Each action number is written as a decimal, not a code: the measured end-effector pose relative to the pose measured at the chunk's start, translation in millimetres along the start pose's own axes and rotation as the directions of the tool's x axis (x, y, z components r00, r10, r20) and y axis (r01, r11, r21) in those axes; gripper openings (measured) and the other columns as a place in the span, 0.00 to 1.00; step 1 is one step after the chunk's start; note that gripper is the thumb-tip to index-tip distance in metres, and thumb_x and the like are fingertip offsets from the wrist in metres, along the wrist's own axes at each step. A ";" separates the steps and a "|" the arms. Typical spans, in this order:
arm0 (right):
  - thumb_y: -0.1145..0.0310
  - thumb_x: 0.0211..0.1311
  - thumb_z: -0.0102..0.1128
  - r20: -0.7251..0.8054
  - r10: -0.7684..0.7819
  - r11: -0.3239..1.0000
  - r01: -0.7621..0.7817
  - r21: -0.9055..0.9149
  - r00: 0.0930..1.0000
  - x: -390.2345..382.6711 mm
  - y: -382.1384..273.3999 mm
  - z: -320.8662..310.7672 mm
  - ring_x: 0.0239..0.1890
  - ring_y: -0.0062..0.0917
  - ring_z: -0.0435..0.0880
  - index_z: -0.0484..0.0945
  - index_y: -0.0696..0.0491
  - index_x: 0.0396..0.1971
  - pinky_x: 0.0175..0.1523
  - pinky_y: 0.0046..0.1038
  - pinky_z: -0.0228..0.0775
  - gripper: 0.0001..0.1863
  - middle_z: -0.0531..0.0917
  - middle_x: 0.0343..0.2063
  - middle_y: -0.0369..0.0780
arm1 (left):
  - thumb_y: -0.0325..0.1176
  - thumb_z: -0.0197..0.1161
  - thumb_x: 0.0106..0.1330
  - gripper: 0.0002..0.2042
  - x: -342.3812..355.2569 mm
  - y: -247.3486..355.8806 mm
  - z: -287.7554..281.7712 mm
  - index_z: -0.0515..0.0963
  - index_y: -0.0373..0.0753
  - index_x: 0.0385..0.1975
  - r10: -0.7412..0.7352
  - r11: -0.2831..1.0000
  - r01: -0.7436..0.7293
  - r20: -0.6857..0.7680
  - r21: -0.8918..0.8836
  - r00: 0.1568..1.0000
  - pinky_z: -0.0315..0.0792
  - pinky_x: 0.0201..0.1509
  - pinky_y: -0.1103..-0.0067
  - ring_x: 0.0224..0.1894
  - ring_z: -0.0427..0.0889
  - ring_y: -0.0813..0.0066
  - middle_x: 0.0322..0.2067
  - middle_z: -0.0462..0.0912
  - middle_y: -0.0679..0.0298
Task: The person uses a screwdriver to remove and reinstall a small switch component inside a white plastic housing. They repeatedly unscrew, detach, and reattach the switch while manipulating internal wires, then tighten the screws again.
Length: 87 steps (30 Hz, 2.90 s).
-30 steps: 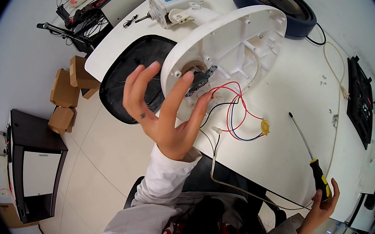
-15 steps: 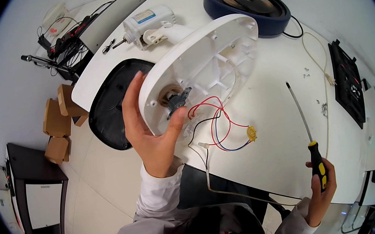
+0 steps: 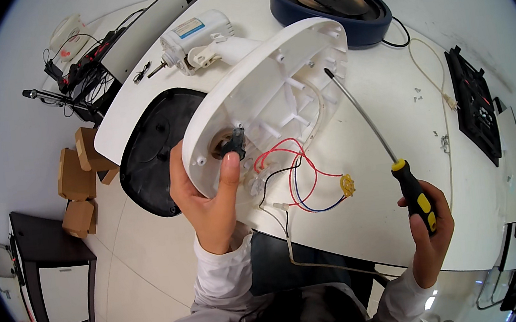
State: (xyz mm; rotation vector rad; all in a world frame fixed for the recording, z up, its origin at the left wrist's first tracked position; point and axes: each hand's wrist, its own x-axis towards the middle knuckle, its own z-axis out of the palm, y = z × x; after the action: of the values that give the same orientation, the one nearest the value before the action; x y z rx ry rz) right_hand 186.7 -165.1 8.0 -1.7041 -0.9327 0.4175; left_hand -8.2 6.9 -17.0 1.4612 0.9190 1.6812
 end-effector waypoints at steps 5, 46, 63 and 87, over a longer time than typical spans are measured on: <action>0.68 0.49 0.53 0.035 0.007 1.000 -0.007 0.017 0.999 4.0 -3.7 7.5 0.36 0.24 0.78 0.69 0.58 0.47 0.37 0.18 0.67 0.23 0.77 0.35 0.45 | 0.33 0.66 0.52 0.20 -0.4 -3.1 -2.4 0.69 0.31 0.43 -0.004 1.000 0.004 0.008 -0.003 1.000 0.66 0.43 0.82 0.37 0.72 0.79 0.35 0.76 0.62; 0.80 0.40 0.55 0.047 -0.016 1.000 0.016 0.009 0.999 -0.8 -6.8 12.2 0.36 0.24 0.77 0.67 0.59 0.46 0.47 0.23 0.67 0.26 0.76 0.34 0.44 | 0.36 0.68 0.51 0.25 0.6 -10.3 -7.4 0.67 0.32 0.45 -0.022 0.999 0.023 0.034 -0.034 0.999 0.63 0.47 0.80 0.41 0.70 0.76 0.41 0.71 0.61; 0.86 0.38 0.57 0.113 -0.064 0.997 0.068 -0.032 0.992 -3.6 -1.1 15.7 0.36 0.26 0.81 0.64 0.59 0.45 0.40 0.20 0.71 0.28 0.76 0.33 0.46 | 0.36 0.67 0.52 0.24 1.3 -8.1 -5.3 0.66 0.31 0.44 -0.010 0.999 0.012 0.052 -0.039 0.999 0.64 0.47 0.78 0.41 0.70 0.73 0.42 0.69 0.58; 0.58 0.61 0.47 -0.132 -0.181 0.977 0.163 -0.135 0.975 10.2 -35.2 9.7 0.27 0.29 0.80 0.73 0.63 0.39 0.33 0.24 0.73 0.21 0.78 0.27 0.46 | 0.36 0.68 0.50 0.22 -2.7 -18.2 -10.2 0.73 0.27 0.41 -0.007 0.999 0.008 0.024 -0.032 1.000 0.68 0.40 0.82 0.34 0.76 0.76 0.32 0.79 0.60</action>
State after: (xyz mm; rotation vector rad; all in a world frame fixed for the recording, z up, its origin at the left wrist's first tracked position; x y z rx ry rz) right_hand 173.4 -147.8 39.0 -1.7225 -1.0075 0.1218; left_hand -16.9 12.9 -35.2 1.4513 0.8797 1.6623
